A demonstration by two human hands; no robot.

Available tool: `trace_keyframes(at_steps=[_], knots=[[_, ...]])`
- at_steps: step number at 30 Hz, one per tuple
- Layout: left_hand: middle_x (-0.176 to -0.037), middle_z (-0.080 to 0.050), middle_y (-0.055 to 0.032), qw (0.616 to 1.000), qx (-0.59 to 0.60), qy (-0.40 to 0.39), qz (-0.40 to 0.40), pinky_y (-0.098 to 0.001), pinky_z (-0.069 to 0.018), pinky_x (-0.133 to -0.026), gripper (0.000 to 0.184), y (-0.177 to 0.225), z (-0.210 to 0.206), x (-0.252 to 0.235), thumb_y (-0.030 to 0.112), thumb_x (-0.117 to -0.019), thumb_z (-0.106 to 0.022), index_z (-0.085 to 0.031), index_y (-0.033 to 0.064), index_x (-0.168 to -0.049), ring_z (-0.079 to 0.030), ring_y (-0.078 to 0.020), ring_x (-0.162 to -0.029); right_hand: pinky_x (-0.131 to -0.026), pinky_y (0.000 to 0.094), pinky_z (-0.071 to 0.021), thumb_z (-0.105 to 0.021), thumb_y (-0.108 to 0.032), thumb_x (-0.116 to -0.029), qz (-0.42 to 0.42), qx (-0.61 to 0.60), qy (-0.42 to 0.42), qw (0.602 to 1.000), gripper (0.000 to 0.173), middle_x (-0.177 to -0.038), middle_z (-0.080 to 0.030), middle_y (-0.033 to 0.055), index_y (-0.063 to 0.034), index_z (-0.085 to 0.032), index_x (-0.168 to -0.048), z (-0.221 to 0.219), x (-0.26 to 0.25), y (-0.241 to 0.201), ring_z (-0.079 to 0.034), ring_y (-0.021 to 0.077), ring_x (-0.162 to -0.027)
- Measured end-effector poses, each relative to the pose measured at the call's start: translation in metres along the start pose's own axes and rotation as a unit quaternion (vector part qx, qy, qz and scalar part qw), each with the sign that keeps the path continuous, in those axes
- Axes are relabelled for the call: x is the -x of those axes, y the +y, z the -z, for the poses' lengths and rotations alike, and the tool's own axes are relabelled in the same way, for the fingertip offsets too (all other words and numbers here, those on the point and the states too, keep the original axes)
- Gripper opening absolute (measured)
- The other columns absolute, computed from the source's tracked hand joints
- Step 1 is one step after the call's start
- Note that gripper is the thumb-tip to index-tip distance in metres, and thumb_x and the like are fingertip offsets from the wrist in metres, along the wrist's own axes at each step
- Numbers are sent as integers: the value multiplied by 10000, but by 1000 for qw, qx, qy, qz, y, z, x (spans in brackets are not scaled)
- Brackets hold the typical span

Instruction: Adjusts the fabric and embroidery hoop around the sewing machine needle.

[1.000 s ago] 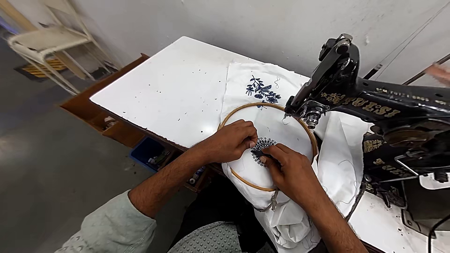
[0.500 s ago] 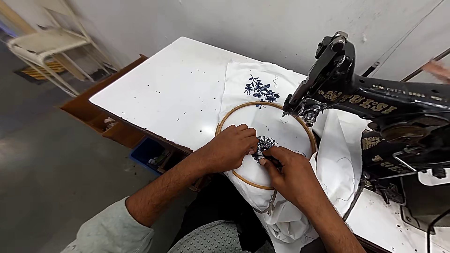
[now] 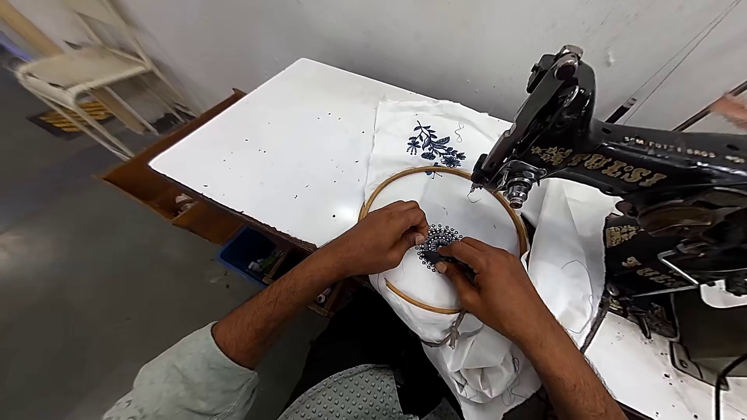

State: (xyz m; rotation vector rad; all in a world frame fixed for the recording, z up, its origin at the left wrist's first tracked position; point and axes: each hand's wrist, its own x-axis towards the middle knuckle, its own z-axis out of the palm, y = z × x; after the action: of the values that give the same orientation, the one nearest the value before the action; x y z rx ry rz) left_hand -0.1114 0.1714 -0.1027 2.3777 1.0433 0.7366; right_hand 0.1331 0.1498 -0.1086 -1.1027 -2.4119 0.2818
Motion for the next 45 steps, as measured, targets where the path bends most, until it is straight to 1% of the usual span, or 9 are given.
trace_keyframes(at_steps=[5, 13, 16, 19, 23, 27, 33, 40, 45], knots=[[-958, -612, -23, 1000, 17, -14, 1, -285, -520, -833, 116, 0, 1, -1, 129, -1021, -575, -671, 74, -985, -602, -119, -916, -648, 300, -547, -575, -281, -983, 64, -8, 4, 998, 216, -876, -664, -49, -182, -761, -1032, -1, -4, 14, -651, 89, -781], [-972, -614, -30, 999, 23, -26, 3, -285, -530, -833, 124, 0, 2, -3, 133, -1027, -575, -675, 66, -1000, -609, -114, -913, -655, 332, -551, -557, -267, -998, 95, 15, 15, 995, 220, -903, -681, -22, -170, -754, -1014, -5, -6, 14, -666, 134, -816], [-972, -615, -37, 999, 39, -21, 6, -280, -538, -820, 125, -1, 3, -4, 131, -1031, -572, -669, 57, -1004, -616, -111, -895, -658, 342, -556, -559, -257, -1003, 93, 10, 15, 996, 212, -908, -681, -15, -164, -749, -1005, -7, -8, 8, -673, 140, -822], [-962, -615, -41, 998, 62, 10, -3, -245, -538, -753, 121, -2, 6, -2, 123, -1023, -588, -678, 43, -1006, -609, -95, -837, -619, 344, -552, -589, -268, -993, 33, -21, 31, 999, 190, -876, -683, -30, -157, -744, -1003, -4, -4, 8, -662, 114, -751], [-934, -625, -27, 1000, 11, -22, 5, -245, -538, -756, 130, 8, 10, 7, 131, -1021, -611, -718, 58, -1008, -612, -86, -825, -617, 329, -538, -606, -300, -976, -26, -45, -2, 999, 180, -832, -676, -69, -183, -740, -1007, 3, 2, 9, -646, 76, -728], [-954, -615, -19, 997, -46, -59, -1, -251, -534, -793, 117, 12, 8, 8, 112, -1008, -624, -736, 85, -986, -608, -98, -870, -634, 343, -545, -610, -301, -976, -17, -40, -18, 999, 180, -854, -682, -72, -186, -747, -999, 3, -1, 9, -651, 79, -750], [-961, -623, -40, 992, -109, -45, -35, -295, -531, -866, 115, 18, 2, 7, 80, -999, -613, -717, 78, -948, -615, -158, -942, -627, 329, -541, -608, -313, -973, -5, -37, -29, 999, 183, -837, -669, -81, -194, -746, -975, 3, -4, 8, -645, 68, -740], [-959, -616, -59, 986, -156, -48, -41, -307, -534, -830, 117, 24, -2, 6, 63, -996, -587, -692, 62, -945, -613, -188, -921, -588, 326, -523, -599, -304, -967, 8, -13, -19, 1000, 180, -833, -668, -72, -200, -746, -954, 2, -4, 3, -638, 80, -709], [-1029, -608, -95, 966, -242, -91, -5, -331, -550, -809, 104, 40, -8, 1, 7, -907, -670, -666, 36, -1007, -616, -245, -968, -565, 330, -505, -595, -307, -963, 3, 6, -22, 1000, 179, -801, -644, -67, -200, -736, -940, 2, -3, -2, -626, 88, -686]])
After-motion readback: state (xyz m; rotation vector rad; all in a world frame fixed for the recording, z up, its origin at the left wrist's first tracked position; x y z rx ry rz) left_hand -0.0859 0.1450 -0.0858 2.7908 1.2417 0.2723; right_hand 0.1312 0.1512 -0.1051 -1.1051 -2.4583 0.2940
